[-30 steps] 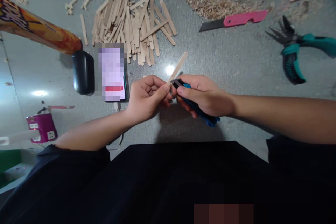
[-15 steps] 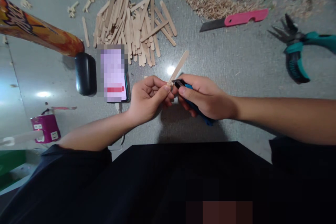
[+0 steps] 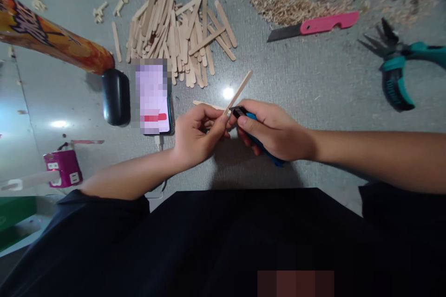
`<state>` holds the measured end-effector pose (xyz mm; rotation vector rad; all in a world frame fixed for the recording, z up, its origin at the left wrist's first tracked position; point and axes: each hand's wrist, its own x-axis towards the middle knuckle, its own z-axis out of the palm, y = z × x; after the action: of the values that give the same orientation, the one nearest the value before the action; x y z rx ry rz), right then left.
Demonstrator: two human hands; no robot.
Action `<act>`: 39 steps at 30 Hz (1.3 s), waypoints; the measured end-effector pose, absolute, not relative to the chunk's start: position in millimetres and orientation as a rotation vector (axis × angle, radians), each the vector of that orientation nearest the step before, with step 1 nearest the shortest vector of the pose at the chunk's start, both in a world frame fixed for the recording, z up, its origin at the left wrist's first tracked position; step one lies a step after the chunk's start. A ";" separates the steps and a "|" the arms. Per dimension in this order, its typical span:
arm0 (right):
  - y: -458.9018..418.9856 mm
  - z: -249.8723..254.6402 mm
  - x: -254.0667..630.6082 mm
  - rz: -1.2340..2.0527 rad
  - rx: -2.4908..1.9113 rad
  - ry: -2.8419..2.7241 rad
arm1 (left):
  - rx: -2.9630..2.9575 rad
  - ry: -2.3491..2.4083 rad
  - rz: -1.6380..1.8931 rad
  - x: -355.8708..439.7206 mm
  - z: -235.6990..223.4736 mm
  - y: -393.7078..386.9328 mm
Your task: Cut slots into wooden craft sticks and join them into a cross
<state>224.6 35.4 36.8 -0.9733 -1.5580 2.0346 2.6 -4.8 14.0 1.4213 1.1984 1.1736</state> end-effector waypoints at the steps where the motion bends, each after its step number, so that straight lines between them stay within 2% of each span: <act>1: 35.3 37.7 224.4 2.027 -0.990 -1.568 | 1.425 1.213 1.167 1.9 12.9 -6.4; 7: 36.8 42.2 224.0 2.010 -1.076 -1.647 | 1.420 1.276 1.093 0.5 14.6 -8.0; 13: 39.1 37.8 226.7 2.106 -0.963 -1.533 | 1.070 1.153 1.014 5.6 29.2 6.6; 23: 43.2 35.7 230.6 2.111 -0.902 -1.569 | 0.906 1.043 0.917 -0.4 23.3 10.2; 39: 38.5 35.4 229.1 1.982 -0.935 -1.633 | 1.035 1.117 1.061 4.6 24.1 5.1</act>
<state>229.1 38.5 35.4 -0.9350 -1.6327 1.9819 4.6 5.1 24.1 1.0349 1.1166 1.0614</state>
